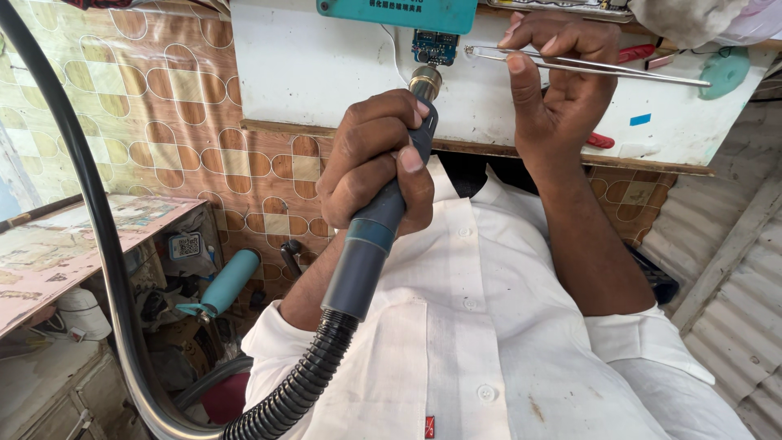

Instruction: The person opens a small tin of solder paste, then uses tweezers and a soldering iron to work on a small circuit board held in a jig on the workbench. They then use a hot air gun on the board while steadying it with tweezers.

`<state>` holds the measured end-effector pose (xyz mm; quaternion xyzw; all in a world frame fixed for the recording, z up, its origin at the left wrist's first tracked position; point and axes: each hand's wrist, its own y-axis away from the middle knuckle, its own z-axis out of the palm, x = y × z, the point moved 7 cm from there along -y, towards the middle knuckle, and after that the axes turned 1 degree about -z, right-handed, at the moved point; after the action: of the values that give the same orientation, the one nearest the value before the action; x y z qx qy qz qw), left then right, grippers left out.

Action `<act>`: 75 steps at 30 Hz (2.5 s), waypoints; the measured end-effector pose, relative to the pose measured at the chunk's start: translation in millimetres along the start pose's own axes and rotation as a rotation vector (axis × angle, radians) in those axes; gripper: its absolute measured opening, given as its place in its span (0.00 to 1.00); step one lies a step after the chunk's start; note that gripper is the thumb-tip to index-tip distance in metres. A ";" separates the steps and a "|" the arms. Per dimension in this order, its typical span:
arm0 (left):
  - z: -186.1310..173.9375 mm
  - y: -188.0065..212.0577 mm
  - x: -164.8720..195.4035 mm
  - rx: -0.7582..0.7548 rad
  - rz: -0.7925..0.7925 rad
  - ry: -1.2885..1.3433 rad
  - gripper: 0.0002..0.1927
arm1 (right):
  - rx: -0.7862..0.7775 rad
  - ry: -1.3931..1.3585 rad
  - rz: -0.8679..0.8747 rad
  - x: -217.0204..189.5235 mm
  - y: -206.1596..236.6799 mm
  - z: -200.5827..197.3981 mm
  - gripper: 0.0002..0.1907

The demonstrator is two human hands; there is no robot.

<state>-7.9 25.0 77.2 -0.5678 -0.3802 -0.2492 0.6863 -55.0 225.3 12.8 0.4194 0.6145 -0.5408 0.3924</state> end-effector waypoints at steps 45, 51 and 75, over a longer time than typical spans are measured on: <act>-1.2 -2.2 2.7 -0.009 -0.019 0.013 0.10 | -0.108 0.171 -0.054 0.0 9.1 8.4 0.16; 0.3 -4.5 3.7 -0.021 -0.036 0.011 0.10 | -0.091 0.165 -0.066 -1.8 7.0 10.6 0.16; -0.4 -4.4 2.5 -0.015 -0.038 -0.008 0.11 | -0.095 0.160 -0.077 1.3 4.9 10.1 0.16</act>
<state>-9.8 23.8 81.8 -0.5665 -0.3920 -0.2627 0.6756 -50.6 215.7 8.8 0.4184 0.6844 -0.4905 0.3406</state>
